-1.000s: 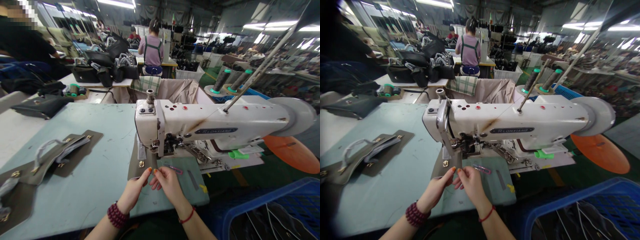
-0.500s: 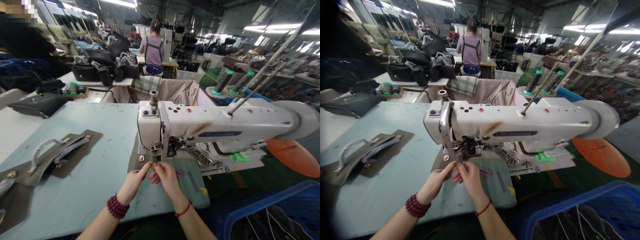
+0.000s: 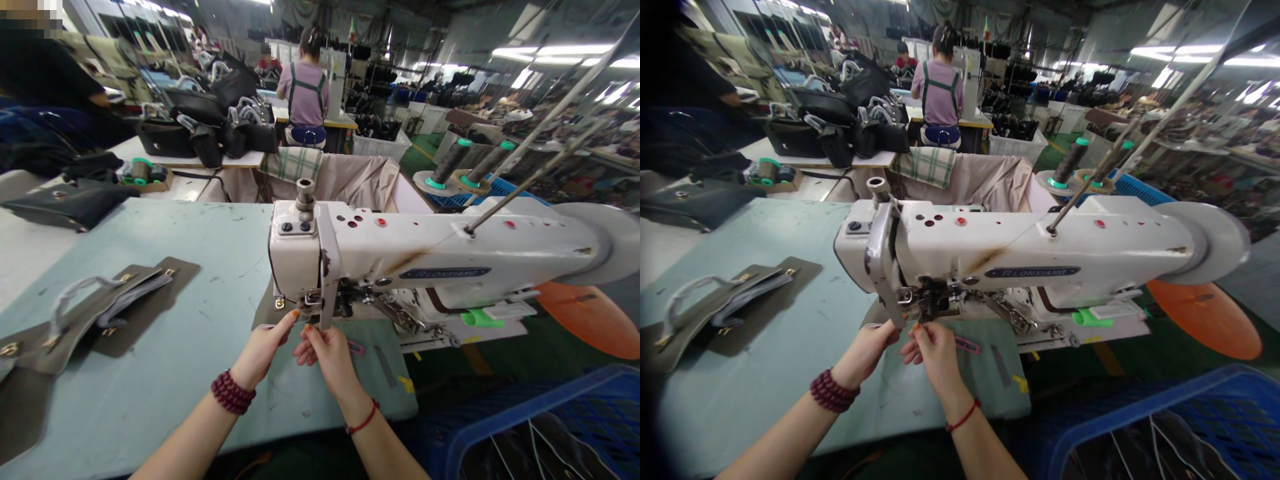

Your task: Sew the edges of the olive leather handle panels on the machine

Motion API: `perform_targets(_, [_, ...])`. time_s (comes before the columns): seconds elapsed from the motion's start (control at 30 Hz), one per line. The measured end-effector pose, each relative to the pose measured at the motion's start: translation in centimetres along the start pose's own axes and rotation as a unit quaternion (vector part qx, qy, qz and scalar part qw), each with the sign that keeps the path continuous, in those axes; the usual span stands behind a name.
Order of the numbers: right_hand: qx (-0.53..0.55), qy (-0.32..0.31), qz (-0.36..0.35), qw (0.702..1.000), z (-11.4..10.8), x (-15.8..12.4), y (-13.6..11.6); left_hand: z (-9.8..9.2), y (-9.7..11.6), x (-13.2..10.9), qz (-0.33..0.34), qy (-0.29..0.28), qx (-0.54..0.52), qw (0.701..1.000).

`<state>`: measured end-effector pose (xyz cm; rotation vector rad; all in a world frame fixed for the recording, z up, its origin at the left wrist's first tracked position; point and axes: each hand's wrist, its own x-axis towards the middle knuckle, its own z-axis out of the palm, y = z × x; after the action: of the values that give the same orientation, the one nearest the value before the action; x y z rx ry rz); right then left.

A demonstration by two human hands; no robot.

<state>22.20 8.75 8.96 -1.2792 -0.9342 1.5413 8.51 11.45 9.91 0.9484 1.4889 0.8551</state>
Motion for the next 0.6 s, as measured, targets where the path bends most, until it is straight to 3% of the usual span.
perform_targets(0.3, [-0.003, -0.022, 0.009, 1.0, -0.1, -1.0, 0.2, 0.1, 0.2, 0.9, -0.009, -0.014, -0.018, 1.0])
perform_targets(0.6, [-0.007, -0.038, 0.022, 0.999, 0.0, -2.1, 0.5, 0.8, 0.7, 0.6, -0.002, 0.033, -0.018, 0.999])
